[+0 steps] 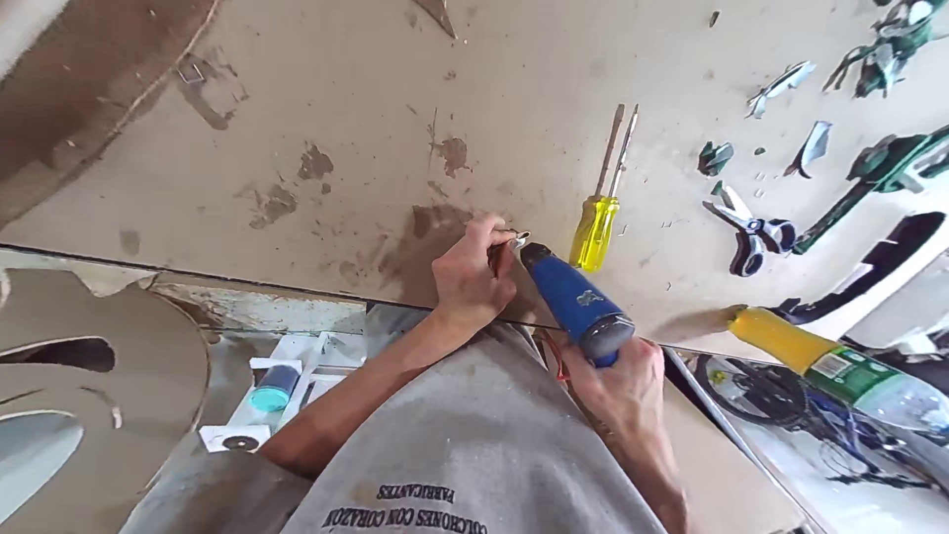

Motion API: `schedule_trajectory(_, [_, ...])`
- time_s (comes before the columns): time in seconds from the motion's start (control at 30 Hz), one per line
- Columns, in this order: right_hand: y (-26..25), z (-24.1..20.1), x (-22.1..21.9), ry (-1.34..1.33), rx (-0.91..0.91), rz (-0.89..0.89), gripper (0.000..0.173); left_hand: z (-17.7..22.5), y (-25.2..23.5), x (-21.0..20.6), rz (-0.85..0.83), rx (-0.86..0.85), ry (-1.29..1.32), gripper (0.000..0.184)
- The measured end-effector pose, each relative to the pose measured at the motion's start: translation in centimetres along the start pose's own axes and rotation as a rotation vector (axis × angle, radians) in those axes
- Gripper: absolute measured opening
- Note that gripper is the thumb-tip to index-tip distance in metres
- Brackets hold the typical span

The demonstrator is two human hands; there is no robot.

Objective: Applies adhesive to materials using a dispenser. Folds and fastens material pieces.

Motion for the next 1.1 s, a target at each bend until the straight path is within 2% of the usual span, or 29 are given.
schedule_trajectory(0.37, [-0.4,-0.4,-0.6,-0.016,-0.008,-0.03,0.039,0.1,-0.2,0.0,-0.002,-0.008,0.004,0.026])
schedule_trajectory(0.5, [-0.7,0.3,-1.2,-0.059,-0.091,-0.112,0.026,0.0,-0.4,-0.1,-0.046,-0.014,0.004,0.024])
schedule_trajectory(0.6, [-0.8,0.7,-1.4,-0.086,-0.136,-0.15,0.023,-0.1,-0.2,-0.1,-0.057,-0.023,0.005,0.025])
schedule_trajectory(0.7, [0.0,2.2,1.1,-0.126,-0.189,-0.048,0.023,0.1,-0.3,-0.3,-0.085,-0.025,0.036,0.029])
schedule_trajectory(0.77, [0.7,4.7,3.7,-0.106,-0.272,0.052,0.031,-0.1,-0.3,-0.1,-0.087,-0.003,0.062,0.036])
schedule_trajectory(0.87, [0.7,9.4,5.2,0.031,-0.326,0.121,0.054,-0.5,-0.7,0.0,-0.159,0.105,0.126,0.044])
schedule_trajectory(0.93, [-0.1,11.8,4.5,0.057,-0.353,0.133,0.067,-0.7,-1.1,0.1,-0.251,0.239,0.27,0.047])
schedule_trajectory(1.0, [-1.0,13.0,3.2,0.022,-0.351,0.145,0.073,-0.4,-1.5,0.7,-0.312,0.372,0.485,0.045])
schedule_trajectory(1.1, [-2.0,13.1,1.0,-0.003,-0.329,0.083,0.083,2.6,-1.8,2.1,-0.336,0.432,0.73,0.04])
Point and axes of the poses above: each hand's wrist, its own y-axis away from the middle knuckle, its own x-axis out of the back of the hand, z = x × y, the point moved 9 cm from there along -y, towards the middle knuckle, and after that the axes turned 2 degrees about -x, right-handed, at the moved point
